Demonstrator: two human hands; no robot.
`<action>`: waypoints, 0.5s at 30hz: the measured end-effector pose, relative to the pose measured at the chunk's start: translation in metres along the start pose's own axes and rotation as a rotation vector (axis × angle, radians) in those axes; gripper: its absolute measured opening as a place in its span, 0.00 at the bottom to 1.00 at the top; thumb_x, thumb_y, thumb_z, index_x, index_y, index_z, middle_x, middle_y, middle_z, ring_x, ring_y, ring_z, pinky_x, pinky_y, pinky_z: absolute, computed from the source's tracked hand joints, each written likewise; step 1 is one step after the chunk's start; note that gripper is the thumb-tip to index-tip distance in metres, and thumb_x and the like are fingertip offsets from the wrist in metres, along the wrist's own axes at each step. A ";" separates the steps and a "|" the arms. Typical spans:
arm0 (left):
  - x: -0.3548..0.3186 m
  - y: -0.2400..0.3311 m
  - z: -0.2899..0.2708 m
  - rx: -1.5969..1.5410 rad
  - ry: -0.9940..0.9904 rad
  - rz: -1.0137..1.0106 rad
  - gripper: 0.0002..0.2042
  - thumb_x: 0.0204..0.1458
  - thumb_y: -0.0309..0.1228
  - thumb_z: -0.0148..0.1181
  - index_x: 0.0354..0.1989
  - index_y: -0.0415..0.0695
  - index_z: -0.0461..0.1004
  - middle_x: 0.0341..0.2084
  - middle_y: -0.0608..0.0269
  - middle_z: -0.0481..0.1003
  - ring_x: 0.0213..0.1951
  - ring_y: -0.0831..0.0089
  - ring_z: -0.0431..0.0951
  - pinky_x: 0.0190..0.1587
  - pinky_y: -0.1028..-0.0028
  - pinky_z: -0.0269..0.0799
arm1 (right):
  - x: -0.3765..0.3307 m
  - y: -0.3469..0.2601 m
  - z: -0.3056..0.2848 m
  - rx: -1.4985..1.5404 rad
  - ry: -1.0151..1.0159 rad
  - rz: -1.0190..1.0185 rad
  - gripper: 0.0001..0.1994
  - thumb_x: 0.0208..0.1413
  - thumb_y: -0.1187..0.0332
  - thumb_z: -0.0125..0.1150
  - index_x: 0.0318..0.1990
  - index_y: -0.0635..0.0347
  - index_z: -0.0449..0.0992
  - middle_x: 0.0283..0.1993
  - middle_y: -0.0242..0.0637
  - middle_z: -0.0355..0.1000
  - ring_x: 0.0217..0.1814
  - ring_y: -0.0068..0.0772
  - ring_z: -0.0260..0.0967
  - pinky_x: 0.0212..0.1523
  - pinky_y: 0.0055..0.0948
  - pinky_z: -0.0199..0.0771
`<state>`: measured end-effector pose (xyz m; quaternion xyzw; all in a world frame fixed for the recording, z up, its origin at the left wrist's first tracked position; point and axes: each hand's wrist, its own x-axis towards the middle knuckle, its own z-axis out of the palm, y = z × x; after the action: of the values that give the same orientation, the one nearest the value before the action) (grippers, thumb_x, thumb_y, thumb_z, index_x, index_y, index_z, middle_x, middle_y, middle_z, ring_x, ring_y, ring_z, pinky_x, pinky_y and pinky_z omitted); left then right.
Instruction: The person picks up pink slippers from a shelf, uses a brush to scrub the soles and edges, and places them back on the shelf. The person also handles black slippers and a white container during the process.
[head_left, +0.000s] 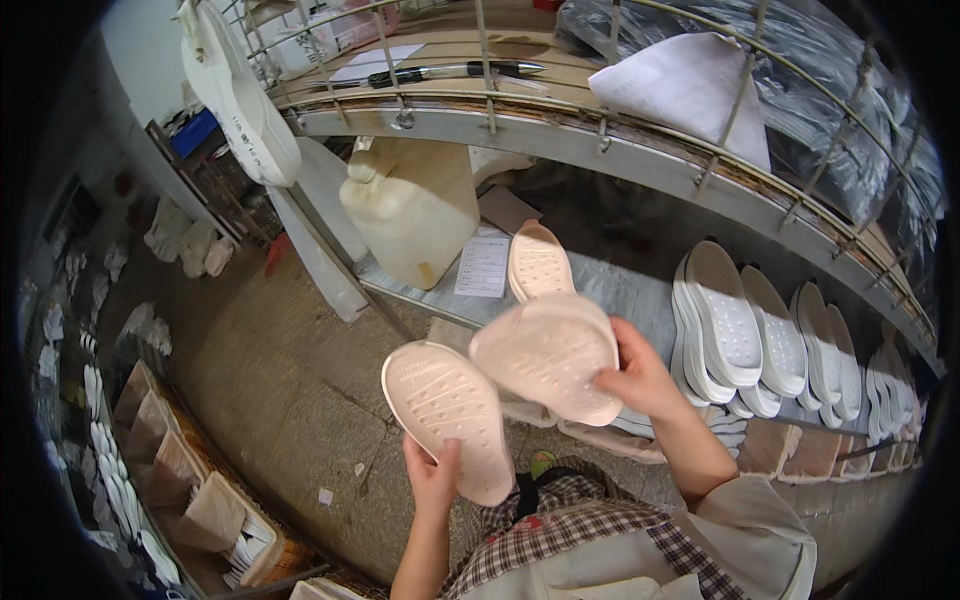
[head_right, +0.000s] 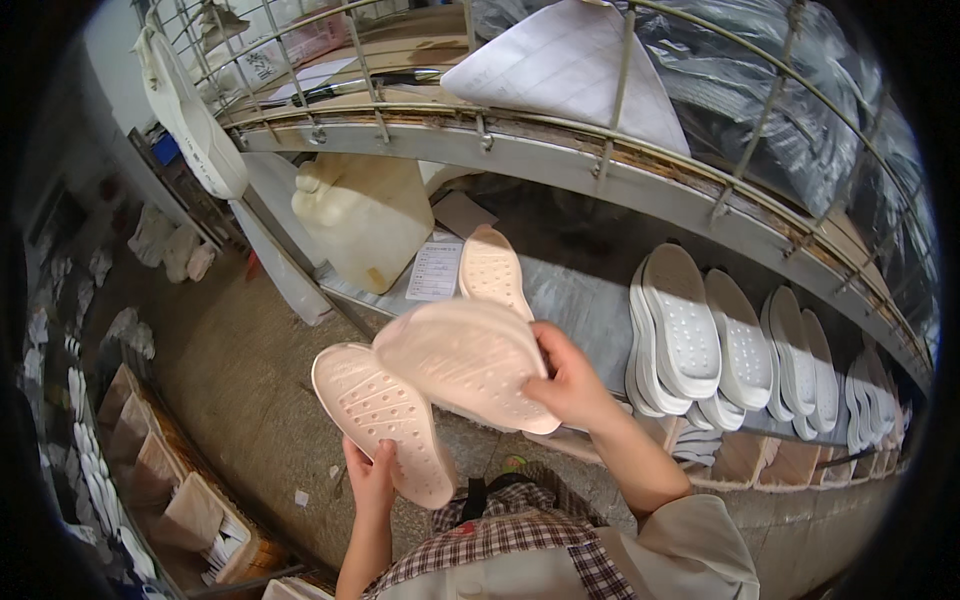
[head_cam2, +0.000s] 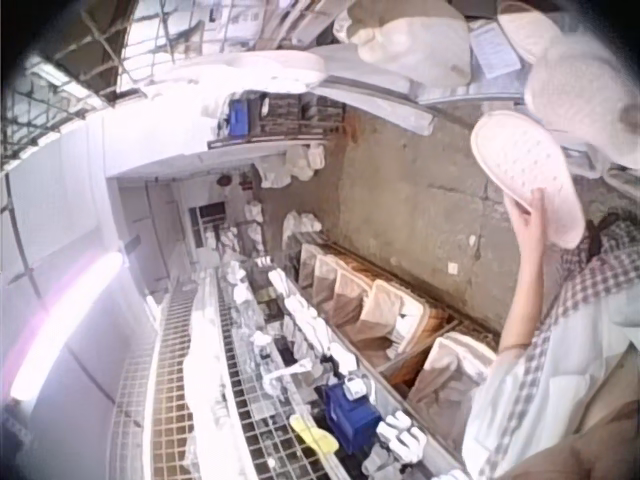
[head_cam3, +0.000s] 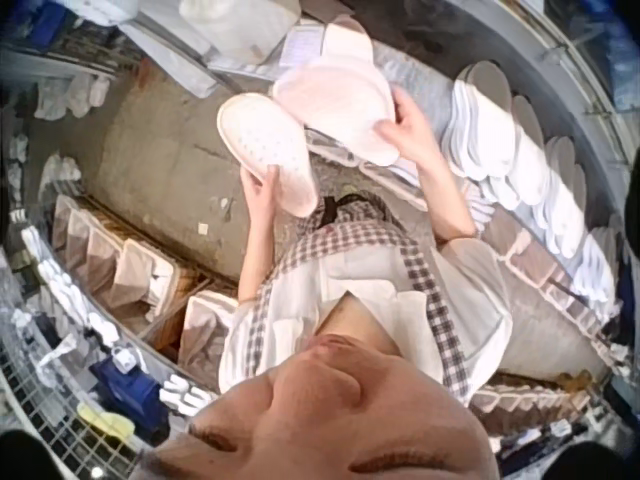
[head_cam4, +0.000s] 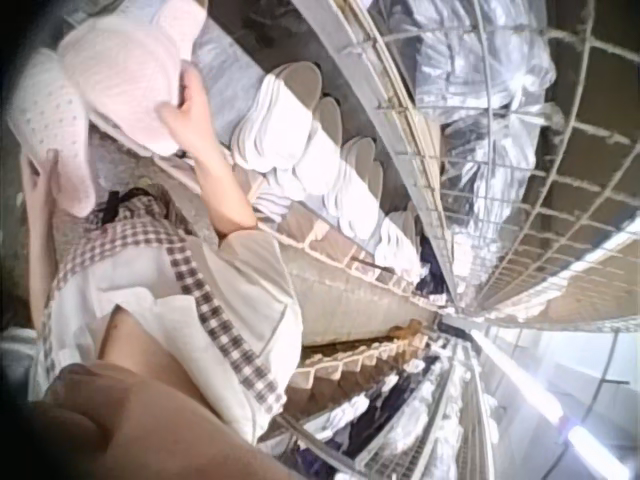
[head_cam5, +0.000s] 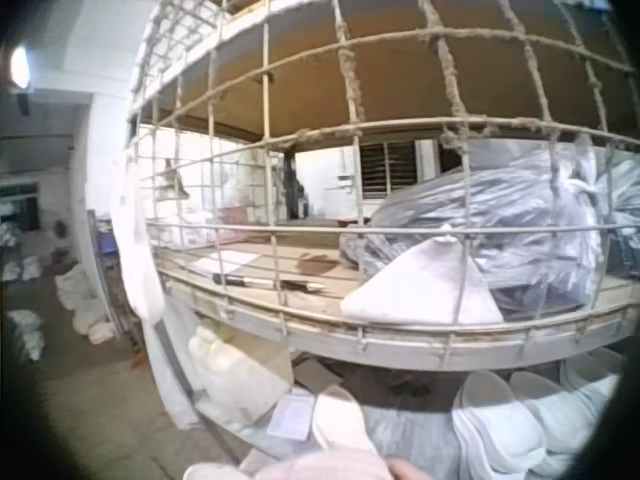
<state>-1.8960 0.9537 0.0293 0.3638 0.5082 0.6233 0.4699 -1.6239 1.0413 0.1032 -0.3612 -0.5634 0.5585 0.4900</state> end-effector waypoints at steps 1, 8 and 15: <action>0.003 0.002 0.000 0.022 -0.011 0.047 0.28 0.51 0.26 0.57 0.58 0.34 0.52 0.49 0.52 0.66 0.49 0.69 0.70 0.51 0.71 0.66 | -0.006 -0.001 0.007 -0.022 0.026 0.017 0.28 0.40 0.85 0.50 0.54 0.64 0.61 0.48 0.36 0.64 0.52 0.27 0.63 0.53 0.25 0.62; 0.025 0.022 -0.032 0.074 -0.279 0.252 0.26 0.47 0.24 0.60 0.54 0.32 0.58 0.47 0.52 0.68 0.47 0.68 0.70 0.49 0.72 0.66 | -0.034 0.009 0.050 -0.171 0.151 -0.352 0.21 0.44 0.84 0.57 0.48 0.59 0.64 0.46 0.36 0.63 0.49 0.29 0.61 0.51 0.26 0.60; 0.031 0.019 -0.068 0.105 -0.353 0.277 0.23 0.45 0.24 0.61 0.49 0.31 0.60 0.43 0.51 0.68 0.44 0.68 0.70 0.48 0.70 0.66 | -0.055 0.017 0.090 -0.278 0.279 -0.499 0.18 0.46 0.79 0.61 0.45 0.58 0.65 0.44 0.37 0.63 0.48 0.33 0.62 0.50 0.29 0.61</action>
<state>-1.9720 0.9626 0.0320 0.5575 0.3952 0.5810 0.4420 -1.6983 0.9655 0.0880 -0.3485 -0.6330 0.2839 0.6303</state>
